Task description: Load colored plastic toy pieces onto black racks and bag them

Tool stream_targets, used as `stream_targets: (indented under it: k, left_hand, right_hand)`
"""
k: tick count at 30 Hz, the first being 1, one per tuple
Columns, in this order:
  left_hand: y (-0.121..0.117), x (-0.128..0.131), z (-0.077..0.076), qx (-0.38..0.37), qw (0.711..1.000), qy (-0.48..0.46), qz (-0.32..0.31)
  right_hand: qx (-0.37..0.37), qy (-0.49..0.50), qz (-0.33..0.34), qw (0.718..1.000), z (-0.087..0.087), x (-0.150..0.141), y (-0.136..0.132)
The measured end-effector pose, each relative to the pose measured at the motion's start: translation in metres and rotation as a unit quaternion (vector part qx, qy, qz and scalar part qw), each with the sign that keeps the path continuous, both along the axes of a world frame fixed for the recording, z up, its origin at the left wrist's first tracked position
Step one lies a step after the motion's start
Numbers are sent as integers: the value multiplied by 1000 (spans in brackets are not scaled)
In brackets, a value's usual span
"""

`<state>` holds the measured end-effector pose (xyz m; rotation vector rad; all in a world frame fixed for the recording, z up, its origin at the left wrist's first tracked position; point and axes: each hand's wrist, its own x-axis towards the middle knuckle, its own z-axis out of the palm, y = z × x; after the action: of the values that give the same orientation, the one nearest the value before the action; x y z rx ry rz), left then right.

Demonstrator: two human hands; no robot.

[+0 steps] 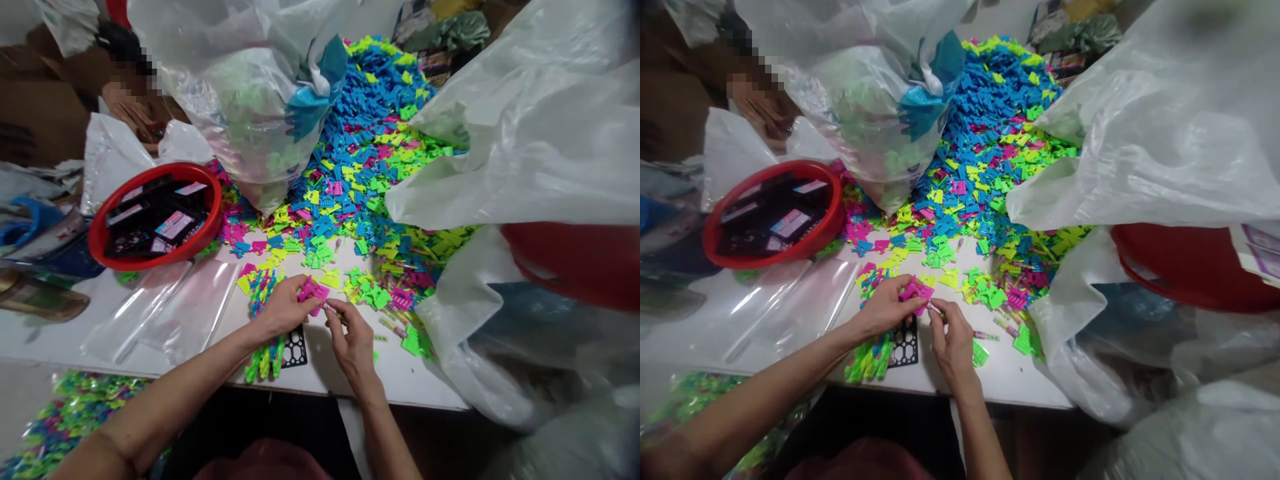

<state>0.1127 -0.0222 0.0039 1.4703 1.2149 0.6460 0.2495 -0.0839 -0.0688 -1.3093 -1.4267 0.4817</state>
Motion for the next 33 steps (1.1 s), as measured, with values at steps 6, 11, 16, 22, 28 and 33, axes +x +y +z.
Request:
stream_targets:
  k: [6,11,16,22,28,33]
  left_hand:
    - [-5,-8,12,90,982,132,-102]
    - [-9,-29,16,223,920,280,-159]
    - [-1,-35,13,349,885,290,-109]
    - [-12,-25,-17,360,782,404,-311]
    - [-9,-46,-26,335,787,451,-256]
    - [4,-46,-6,343,818,403,-226]
  right_hand:
    - [-13,-187,16,982,8,8,1]
    - [-123,-118,97,981,-33,-19,-9]
    - [-183,-14,91,979,-72,-49,-9]
    - [-167,-111,100,975,-75,-60,5]
    - [-208,-174,238,932,-58,-34,23]
    - [-264,-210,173,925,-24,33,110]
